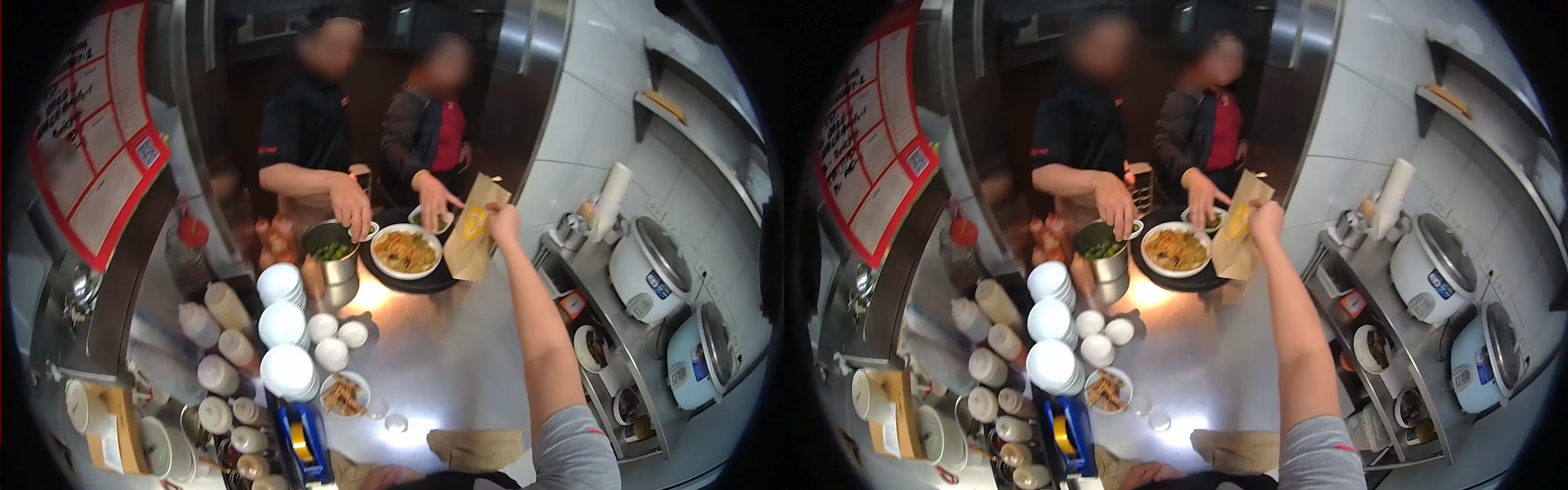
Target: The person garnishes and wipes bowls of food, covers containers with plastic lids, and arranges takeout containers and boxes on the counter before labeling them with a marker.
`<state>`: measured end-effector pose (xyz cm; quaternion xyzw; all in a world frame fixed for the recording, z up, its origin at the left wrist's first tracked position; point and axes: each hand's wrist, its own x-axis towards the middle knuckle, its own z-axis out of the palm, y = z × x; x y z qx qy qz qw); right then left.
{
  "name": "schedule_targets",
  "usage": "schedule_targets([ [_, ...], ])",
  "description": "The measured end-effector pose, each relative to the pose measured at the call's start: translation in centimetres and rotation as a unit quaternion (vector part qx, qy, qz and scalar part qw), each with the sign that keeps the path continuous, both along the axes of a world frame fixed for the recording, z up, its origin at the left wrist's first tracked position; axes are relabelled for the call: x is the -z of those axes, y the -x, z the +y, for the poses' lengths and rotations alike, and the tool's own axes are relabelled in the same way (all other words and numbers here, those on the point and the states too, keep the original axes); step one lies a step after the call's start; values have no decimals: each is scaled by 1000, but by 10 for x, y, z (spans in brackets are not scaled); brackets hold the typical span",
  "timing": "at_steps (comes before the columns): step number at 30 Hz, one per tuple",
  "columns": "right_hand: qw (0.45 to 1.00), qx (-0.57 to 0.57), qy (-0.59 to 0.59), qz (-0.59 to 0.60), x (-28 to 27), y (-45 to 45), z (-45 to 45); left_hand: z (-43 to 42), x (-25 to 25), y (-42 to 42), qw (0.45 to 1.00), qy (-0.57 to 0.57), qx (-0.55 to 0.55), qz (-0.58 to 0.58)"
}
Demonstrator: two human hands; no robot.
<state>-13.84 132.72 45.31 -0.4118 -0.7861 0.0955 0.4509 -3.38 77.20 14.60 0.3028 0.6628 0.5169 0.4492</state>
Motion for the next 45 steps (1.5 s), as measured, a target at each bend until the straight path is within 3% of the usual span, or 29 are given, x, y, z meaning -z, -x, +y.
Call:
schedule_targets([
  [2,1000,-5,-26,-17,-7,15,0,16,-33,17,994,43,35,98],
  [4,997,-69,-24,20,-9,21,5,28,-118,39,970,44,90,223],
  [5,998,-66,10,22,-10,23,-4,31,-181,44,960,-8,76,271],
  [6,996,-75,-43,18,-12,23,-13,42,-285,55,940,-163,22,300],
  [9,995,-60,-74,-12,-6,23,-18,41,-358,71,832,-427,140,325],
  [10,994,-54,-89,-23,-8,24,-14,50,-368,71,795,-477,118,355],
  [12,996,-45,-70,-12,-12,25,-8,75,-339,74,813,-423,51,397],
  [13,998,-43,-38,-3,-13,27,-3,84,-324,70,879,-342,-1,333],
  [16,999,-41,-11,4,-27,27,2,73,-258,71,877,-123,223,408],
  [19,997,-61,-38,18,-37,39,19,42,-230,65,947,27,233,218],
  [22,993,-95,-74,10,-50,59,36,28,-200,74,937,-26,131,322],
  [23,994,-90,-60,-11,-60,65,33,25,-197,77,947,-43,117,296],
  [24,983,-102,-150,-10,-68,74,32,21,-198,79,956,-56,105,269],
  [26,992,-47,-43,-105,-90,93,40,15,-191,81,959,-23,121,255],
  [27,976,-210,54,-8,-111,97,32,13,-183,80,962,2,130,239],
  [28,916,-359,151,92,-127,95,20,9,-172,78,965,27,140,222],
  [30,830,-446,158,294,-155,79,-35,8,-156,71,961,15,152,230],
  [31,863,-417,95,269,-154,71,-42,9,-157,65,961,24,158,226],
  [32,897,-369,72,233,-143,60,-54,7,-157,60,961,35,162,223],
  [33,879,-424,113,184,-126,42,-71,5,-154,57,961,23,163,222],
  [35,806,-522,280,-15,-74,-5,-108,2,-138,51,962,-1,166,217],
  [36,778,-497,300,-238,-48,-35,-129,-1,-138,45,963,-14,169,211],
  [38,685,-501,337,-407,21,-106,-187,-4,-142,42,950,13,226,215],
  [39,685,-429,266,-525,68,-135,-213,-6,-169,40,950,20,233,209],
  [40,682,-437,235,-537,150,-169,-221,-10,-191,35,949,27,239,203],
  [41,670,-442,295,-518,161,-197,-263,-15,-168,29,948,56,218,225],
  [42,718,-399,266,-504,187,-227,-303,-20,-132,25,948,24,194,249],
  [44,796,-344,188,-460,219,-269,-355,-23,-126,14,937,42,186,294],
  [45,828,-332,140,-429,227,-283,-371,-22,-98,11,937,15,151,316],
])
